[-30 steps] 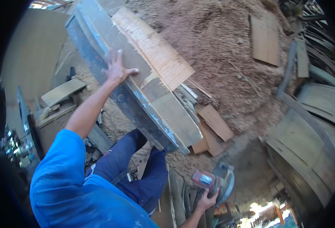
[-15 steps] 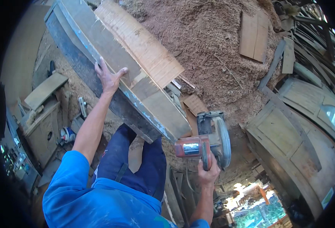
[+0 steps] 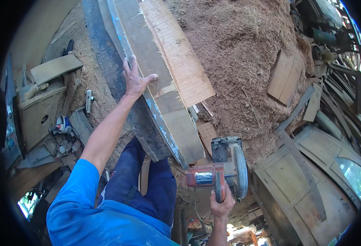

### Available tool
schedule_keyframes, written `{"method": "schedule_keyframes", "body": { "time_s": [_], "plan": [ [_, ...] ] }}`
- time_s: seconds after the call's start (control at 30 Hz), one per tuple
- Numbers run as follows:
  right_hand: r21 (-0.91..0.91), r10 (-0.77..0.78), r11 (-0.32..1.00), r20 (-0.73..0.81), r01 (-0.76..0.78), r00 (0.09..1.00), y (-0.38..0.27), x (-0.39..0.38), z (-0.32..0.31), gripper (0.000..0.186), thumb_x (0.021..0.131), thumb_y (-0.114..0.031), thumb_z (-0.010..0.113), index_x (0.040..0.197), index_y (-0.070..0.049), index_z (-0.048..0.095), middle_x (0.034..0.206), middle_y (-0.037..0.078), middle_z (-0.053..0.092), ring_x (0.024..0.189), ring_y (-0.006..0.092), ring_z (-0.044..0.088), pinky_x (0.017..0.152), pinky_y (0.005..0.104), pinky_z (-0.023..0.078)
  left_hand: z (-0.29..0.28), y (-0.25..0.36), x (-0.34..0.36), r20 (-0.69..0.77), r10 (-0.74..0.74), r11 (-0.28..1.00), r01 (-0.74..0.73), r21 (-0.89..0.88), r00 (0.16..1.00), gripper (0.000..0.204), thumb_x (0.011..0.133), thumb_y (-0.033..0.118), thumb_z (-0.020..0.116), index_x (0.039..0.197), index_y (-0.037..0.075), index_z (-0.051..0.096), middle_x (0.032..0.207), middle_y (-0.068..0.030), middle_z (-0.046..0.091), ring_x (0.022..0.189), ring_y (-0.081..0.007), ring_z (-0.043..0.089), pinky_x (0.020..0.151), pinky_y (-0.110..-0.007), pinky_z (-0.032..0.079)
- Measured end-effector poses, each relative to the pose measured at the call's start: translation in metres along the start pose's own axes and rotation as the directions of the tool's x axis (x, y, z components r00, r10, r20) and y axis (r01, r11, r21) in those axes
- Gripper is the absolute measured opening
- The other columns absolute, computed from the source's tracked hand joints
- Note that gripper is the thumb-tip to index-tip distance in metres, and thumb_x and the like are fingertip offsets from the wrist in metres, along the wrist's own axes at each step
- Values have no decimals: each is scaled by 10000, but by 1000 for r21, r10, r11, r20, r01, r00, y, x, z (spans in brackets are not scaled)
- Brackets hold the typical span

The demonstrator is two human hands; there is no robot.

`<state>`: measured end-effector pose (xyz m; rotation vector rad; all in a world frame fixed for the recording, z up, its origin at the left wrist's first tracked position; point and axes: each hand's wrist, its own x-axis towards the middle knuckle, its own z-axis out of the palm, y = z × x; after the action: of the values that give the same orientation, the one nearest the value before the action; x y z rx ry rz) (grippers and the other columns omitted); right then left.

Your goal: The person measures a wooden plank with a tape measure, marks it with a pencil, and then uses a circular saw to cut the wood along the marked lines.

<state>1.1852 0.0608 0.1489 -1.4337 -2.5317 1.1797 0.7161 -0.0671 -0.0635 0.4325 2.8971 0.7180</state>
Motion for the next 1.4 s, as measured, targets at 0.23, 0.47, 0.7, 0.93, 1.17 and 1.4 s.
{"method": "schedule_keyframes", "body": {
  "time_s": [0.23,0.47,0.7,0.93,1.17,1.4],
  "plan": [
    [27,-66,998,48,65,997,-8,5,5,588,728,-48,758,1288,24,595,992,206,724,853,344,742,747,391,576,0,6,-2,17,-1,998,2,-58,1000,1275,628,581,881,1558,18,216,1536,-356,159,1381,-549,272,1130,-557,292],
    [116,-136,986,111,123,984,-29,20,20,620,728,-85,781,1302,46,585,1066,207,726,919,329,745,789,374,582,-12,16,13,124,-41,999,37,33,991,1263,644,642,834,1572,63,201,1571,-332,135,1379,-542,291,1124,-570,328],
    [206,-236,956,126,207,964,-56,49,64,573,736,-105,784,1270,15,616,993,205,731,882,315,749,749,377,592,-25,35,34,346,23,878,-185,442,938,1197,685,746,707,1606,187,186,1687,-119,23,1540,-400,-30,1179,-700,45],
    [220,-327,932,171,287,929,-56,57,103,553,738,-55,767,1260,28,605,936,188,731,829,303,746,720,367,581,-25,31,38,375,64,885,-226,407,925,1182,700,766,673,1607,188,182,1691,-77,57,1548,-359,-20,1175,-708,75],
    [255,-327,928,210,272,921,-62,45,118,585,715,-54,770,1267,32,596,1000,190,723,846,319,741,717,372,579,-27,16,42,357,72,834,-253,491,931,1190,696,833,603,1607,196,176,1686,-73,79,1548,-356,1,1153,-735,132],
    [185,-350,930,180,318,919,-71,61,108,652,675,-165,760,1286,-39,567,1036,153,696,888,350,691,747,429,562,-13,28,39,368,107,718,-328,614,924,1089,755,835,569,1597,250,203,1681,-66,131,1539,-353,113,1143,-694,211]
  ]
}}
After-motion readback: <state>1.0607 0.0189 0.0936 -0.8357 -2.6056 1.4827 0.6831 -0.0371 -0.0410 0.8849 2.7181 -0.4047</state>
